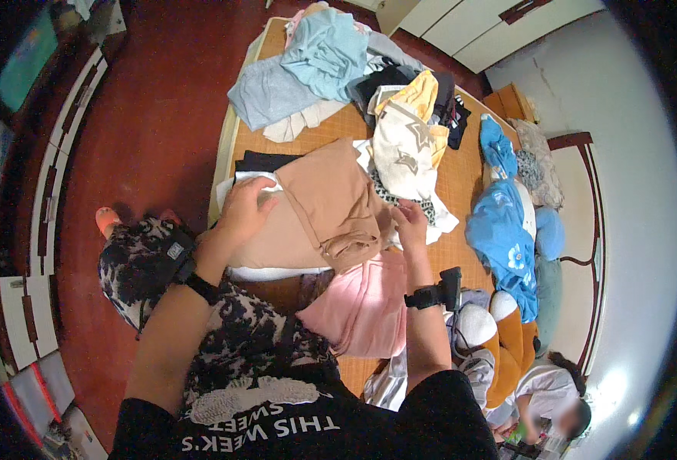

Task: Folding various items of clothing including shirts and towels on a bed.

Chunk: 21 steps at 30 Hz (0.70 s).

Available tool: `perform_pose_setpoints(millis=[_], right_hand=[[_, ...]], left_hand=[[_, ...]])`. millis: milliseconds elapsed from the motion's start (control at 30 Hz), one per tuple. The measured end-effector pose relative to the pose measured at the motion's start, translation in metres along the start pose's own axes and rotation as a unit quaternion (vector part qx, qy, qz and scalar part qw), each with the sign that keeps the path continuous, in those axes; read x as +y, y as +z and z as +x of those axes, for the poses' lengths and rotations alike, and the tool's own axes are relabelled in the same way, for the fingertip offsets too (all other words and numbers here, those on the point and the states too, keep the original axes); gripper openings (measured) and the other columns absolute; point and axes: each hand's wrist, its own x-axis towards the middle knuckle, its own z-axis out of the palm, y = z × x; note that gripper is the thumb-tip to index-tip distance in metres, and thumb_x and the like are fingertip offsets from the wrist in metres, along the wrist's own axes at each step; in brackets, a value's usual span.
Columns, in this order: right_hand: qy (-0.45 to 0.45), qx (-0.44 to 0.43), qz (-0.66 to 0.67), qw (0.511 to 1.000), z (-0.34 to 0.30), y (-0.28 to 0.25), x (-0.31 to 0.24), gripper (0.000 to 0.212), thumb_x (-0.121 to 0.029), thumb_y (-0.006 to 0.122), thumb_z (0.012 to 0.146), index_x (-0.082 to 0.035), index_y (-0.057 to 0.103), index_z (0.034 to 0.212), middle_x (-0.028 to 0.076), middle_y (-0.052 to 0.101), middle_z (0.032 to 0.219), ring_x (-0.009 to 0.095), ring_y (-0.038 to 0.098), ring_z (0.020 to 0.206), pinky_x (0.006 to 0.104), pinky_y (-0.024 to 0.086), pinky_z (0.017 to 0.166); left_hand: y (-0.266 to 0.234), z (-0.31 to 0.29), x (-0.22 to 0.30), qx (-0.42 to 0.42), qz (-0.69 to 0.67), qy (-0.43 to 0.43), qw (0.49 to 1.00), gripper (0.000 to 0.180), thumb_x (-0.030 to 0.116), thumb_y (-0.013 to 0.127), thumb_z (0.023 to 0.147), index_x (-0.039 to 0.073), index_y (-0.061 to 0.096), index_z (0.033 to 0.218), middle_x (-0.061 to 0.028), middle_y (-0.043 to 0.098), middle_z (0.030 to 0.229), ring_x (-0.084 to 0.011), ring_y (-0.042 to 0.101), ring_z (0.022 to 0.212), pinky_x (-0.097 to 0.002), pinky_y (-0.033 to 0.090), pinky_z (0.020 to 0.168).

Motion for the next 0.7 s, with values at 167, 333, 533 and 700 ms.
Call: perform_pose_setpoints(millis=[167,333,533,700], right_hand=[[-0.170,-0.082,-0.192,0.963,-0.030,0.010,-0.010,0.047,0.005,0.065,0.067,-0.005,0.054,0.111,0.008,0.058,0.109,0.021,0.053,0.104,0.0341,0.045,0.084],[-0.294,-0.073,-0.349,0.886,-0.049,0.028,-0.027,0.056,0.008,0.060,0.060,-0.007,0.055,0.114,0.015,0.052,0.117,0.033,0.048,0.111,0.0368,0.040,0.094],[-0.377,-0.074,-0.391,0.836,-0.032,0.036,-0.026,0.032,0.001,0.053,0.075,-0.005,0.061,0.105,0.018,0.057,0.107,0.038,0.053,0.097,0.0415,0.043,0.085],[-0.194,-0.141,-0.097,0.966,-0.023,0.068,-0.055,0.018,-0.007,0.052,0.087,0.003,0.058,0.100,0.008,0.061,0.088,0.014,0.057,0.078,0.0258,0.046,0.070]], left_hand=[[0.000,-0.003,-0.007,-0.004,0.008,0.017,1.000,0.023,0.015,0.065,0.076,0.008,0.061,0.098,-0.0137,0.063,0.094,-0.0331,0.056,0.095,-0.0423,0.043,0.082],[-0.004,-0.005,0.002,-0.065,0.041,0.012,0.997,0.025,0.014,0.065,0.076,0.008,0.060,0.099,-0.0136,0.063,0.095,-0.0312,0.059,0.092,-0.0414,0.044,0.080],[-0.010,-0.010,0.016,-0.097,0.037,0.010,0.994,0.026,0.013,0.065,0.076,0.005,0.061,0.100,-0.0153,0.064,0.095,-0.0335,0.059,0.092,-0.0411,0.046,0.081],[-0.010,-0.012,0.014,-0.120,-0.041,-0.043,0.991,0.032,0.019,0.069,0.076,0.005,0.060,0.104,-0.0145,0.063,0.095,-0.0292,0.060,0.092,-0.0374,0.047,0.082]])
